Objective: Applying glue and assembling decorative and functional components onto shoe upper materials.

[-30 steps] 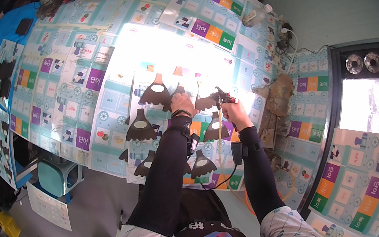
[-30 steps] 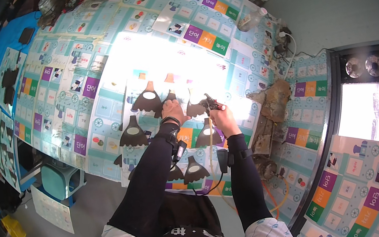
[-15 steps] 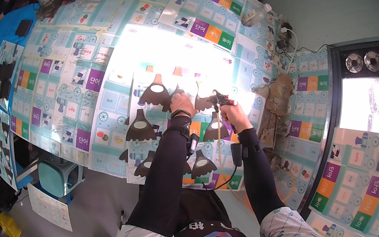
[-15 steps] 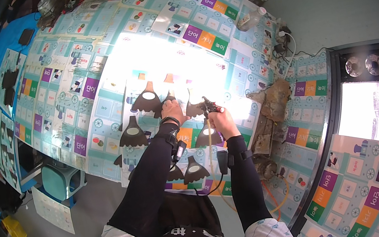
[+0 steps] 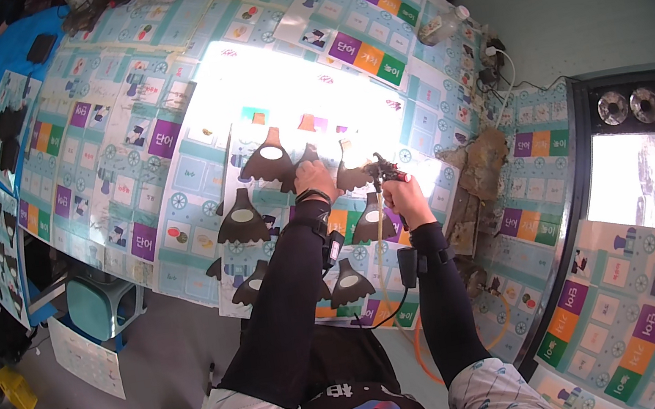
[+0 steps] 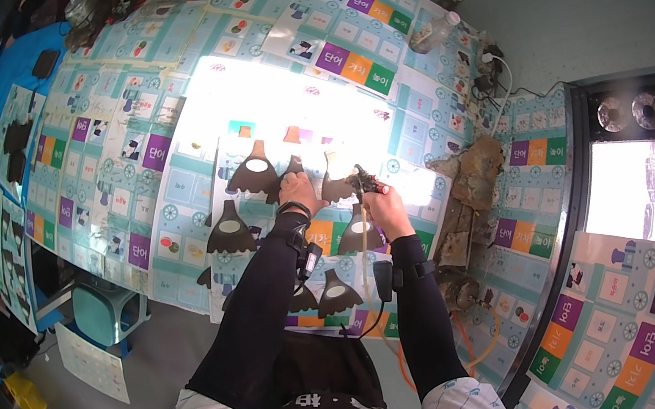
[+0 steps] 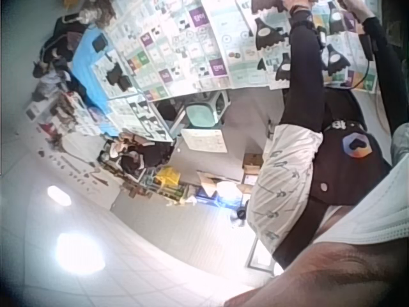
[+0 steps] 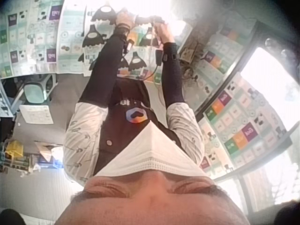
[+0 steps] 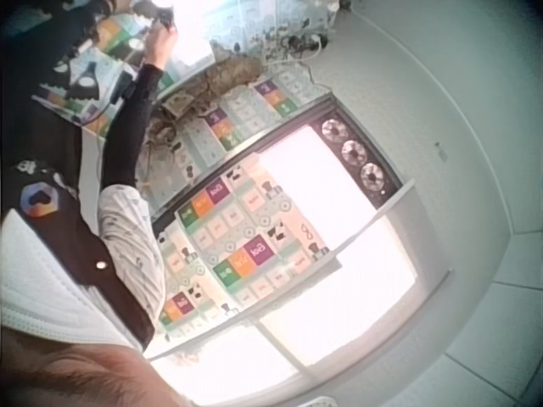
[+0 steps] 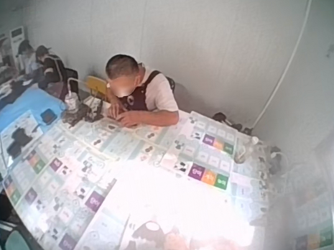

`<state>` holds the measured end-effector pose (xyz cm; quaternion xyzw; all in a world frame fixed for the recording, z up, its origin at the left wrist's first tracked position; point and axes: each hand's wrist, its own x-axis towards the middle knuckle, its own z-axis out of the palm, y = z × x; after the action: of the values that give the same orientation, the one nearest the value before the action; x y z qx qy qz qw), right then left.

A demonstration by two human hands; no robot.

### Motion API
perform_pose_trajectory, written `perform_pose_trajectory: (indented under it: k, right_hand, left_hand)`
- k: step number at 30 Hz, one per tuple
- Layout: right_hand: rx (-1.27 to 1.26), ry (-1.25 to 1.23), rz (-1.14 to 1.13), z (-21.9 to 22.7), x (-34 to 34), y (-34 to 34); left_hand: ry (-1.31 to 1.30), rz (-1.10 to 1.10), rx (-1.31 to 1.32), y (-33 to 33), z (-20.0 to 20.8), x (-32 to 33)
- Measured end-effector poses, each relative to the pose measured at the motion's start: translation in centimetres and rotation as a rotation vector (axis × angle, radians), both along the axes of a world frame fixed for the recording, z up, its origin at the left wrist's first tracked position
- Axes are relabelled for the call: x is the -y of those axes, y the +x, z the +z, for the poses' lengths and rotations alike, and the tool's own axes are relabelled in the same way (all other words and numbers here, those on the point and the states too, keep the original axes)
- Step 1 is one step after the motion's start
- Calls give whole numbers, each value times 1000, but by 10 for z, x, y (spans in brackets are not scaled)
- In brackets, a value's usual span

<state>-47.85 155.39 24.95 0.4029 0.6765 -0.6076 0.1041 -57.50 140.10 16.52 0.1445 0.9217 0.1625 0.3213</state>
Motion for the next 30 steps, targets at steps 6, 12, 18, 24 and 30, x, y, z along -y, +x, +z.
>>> perform_pose_trajectory:
  k: [6, 12, 18, 24, 30]
  right_hand:
    - [18, -90, 35, 9, 9, -4]
    - [14, 44, 17, 1, -4, 4]
    - [-59, 143, 37, -12, -12, 9]
    - [38, -27, 47, 2, 9, 2]
    - [21, -31, 52, -8, 6, 7]
  left_hand:
    - [-20, -6, 1, -1, -1, -1]
    - [1, 5, -4, 1, -1, -1]
    - [4, 10, 8, 0, 1, -1]
    - [-5, 10, 3, 0, 0, -1]
    - [-13, 7, -3, 0, -1, -2]
